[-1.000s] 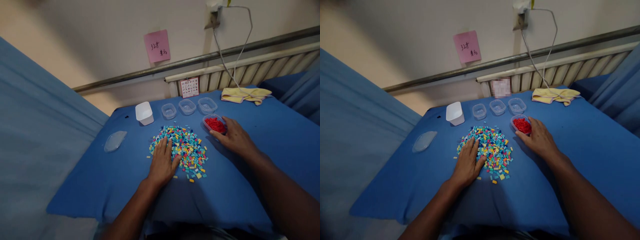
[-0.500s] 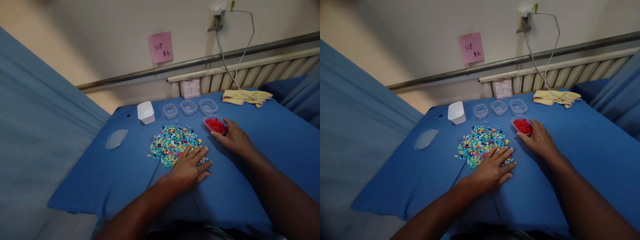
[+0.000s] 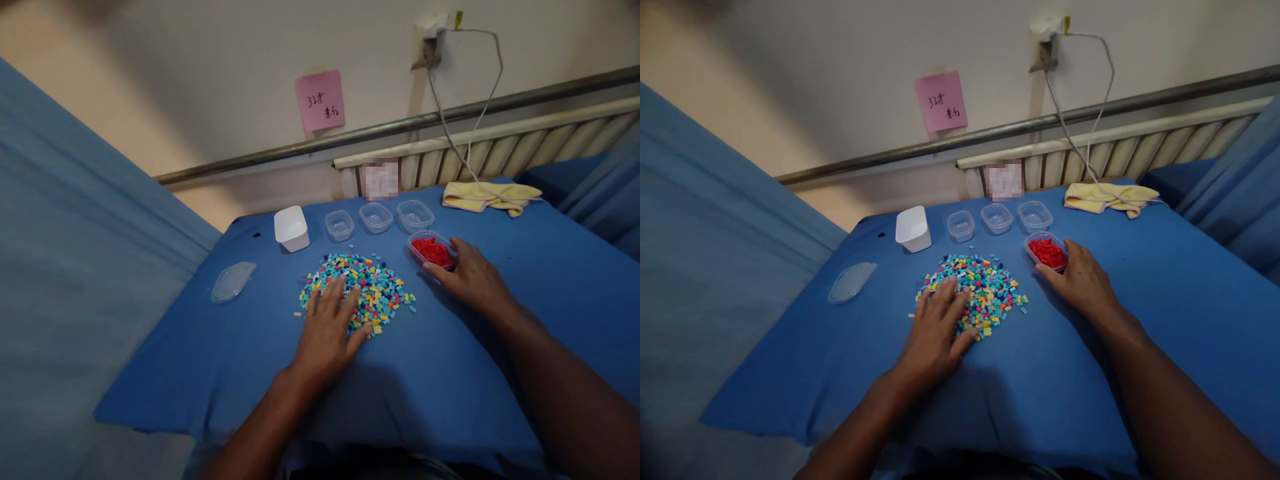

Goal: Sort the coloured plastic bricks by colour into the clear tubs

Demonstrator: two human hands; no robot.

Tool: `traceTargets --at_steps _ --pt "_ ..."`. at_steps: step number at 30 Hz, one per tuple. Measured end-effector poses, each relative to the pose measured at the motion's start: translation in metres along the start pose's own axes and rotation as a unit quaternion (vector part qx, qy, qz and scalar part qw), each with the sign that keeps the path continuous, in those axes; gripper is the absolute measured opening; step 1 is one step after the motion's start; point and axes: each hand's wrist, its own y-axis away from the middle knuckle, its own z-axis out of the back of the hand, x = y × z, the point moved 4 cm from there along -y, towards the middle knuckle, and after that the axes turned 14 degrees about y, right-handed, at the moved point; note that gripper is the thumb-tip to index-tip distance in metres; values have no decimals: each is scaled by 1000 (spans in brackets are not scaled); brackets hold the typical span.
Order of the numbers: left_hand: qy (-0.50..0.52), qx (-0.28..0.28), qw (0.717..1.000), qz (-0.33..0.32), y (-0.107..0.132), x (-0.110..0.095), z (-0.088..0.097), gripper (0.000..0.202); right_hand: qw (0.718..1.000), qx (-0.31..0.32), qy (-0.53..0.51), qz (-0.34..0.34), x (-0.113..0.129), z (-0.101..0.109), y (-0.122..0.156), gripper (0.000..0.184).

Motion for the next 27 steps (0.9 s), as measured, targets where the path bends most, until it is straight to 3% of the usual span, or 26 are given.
traceTargets --at_steps 4,7,11,15,17,21,24,26,27 --pt "42 -95 971 216 1 69 11 76 1000 -11 -4 3 0 -1 -2 94" --pt "128 -103 946 280 -15 95 -2 84 999 -31 -7 11 -2 -4 -3 92" --pt "234 -125 942 207 -43 74 -17 82 998 -50 -28 17 -6 -11 -3 90" --pt "305 -132 928 168 -59 60 -9 78 997 -41 -60 -9 -10 -19 -2 96" --pt "309 -163 926 143 -67 72 3 74 997 -35 -64 -21 -11 -21 -2 99" --pt "328 -246 903 130 -77 118 20 63 995 -42 -84 -44 -11 -22 -2 96" --pt "342 -307 877 145 -77 146 22 63 990 -63 -101 -70 -14 -25 -4 89" --pt "383 -327 846 176 -73 159 19 70 987 -85 -96 -91 -22 -28 -7 86" --pt "390 -325 844 173 -72 162 18 71 987 -97 -89 -94 -28 -29 -9 85"
